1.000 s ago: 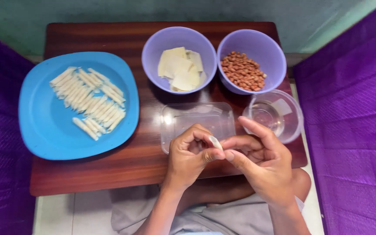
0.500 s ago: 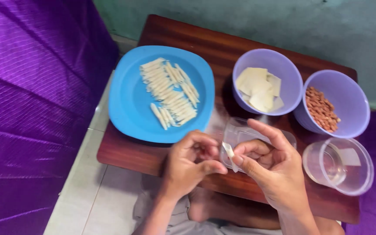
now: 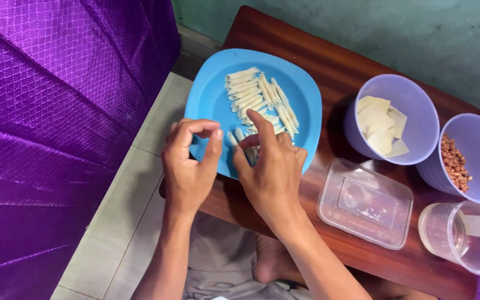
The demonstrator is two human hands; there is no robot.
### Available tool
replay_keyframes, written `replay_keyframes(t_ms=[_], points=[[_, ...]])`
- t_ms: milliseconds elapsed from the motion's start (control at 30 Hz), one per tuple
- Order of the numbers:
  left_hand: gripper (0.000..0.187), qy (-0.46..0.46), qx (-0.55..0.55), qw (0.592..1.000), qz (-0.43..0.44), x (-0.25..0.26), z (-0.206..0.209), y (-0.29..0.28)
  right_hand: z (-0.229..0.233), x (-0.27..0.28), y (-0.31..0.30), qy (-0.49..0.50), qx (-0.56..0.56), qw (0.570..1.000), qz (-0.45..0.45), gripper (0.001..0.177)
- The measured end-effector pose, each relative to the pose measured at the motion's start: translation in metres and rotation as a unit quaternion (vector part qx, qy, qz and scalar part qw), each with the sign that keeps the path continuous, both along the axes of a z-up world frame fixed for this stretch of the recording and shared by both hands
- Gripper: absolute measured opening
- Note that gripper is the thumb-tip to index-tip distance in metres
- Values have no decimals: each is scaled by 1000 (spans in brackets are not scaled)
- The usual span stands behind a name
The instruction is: Wrapping individual peanuts in small squares of dough to prepare them for cooking.
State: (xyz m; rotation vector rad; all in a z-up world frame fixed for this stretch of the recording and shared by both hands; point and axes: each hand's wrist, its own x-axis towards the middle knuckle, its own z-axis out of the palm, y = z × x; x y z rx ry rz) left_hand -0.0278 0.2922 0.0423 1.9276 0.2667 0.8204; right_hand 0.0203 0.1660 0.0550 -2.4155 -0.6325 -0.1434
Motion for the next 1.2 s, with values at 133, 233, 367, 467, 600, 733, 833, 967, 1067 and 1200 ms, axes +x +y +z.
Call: replay_keyframes(t_ms=[133,233,367,467,600,733,833,967,1067,1200], points=[[12,4,1,1000,8,-2,-7,3,-9,-3,12,-60,-47,997,-3,59],[13,-2,-9,1000,5,-2,-7,6,-8,-3,17,-107,-66,992,-1,60],[12,-12,-21,1000,-1,-3,-5,10,-8,-3,22,-110,-97,989,-13,58],[12,-13,-27,1000,-5,-3,-5,11,-7,-4,21,-117,-100,988,-8,57],[12,-12,-22,1000,-2,-3,-5,10,-7,-3,20,-105,-92,990,-5,57],[13,-3,-35,999,-1,-3,-9,9,-5,-4,16,-96,-92,991,1,58],[12,-1,-39,999,0,-3,-9,8,3,-9,8,-76,-68,995,13,60],[13,1,-41,999,-1,-2,-10,7,18,-19,-19,-79,-21,996,22,44],[15,6,-30,1000,3,-2,-8,4,24,-22,-54,-72,32,997,-12,25],[13,-5,18,1000,-4,-1,3,-10,27,-17,-117,-112,33,989,-96,12]])
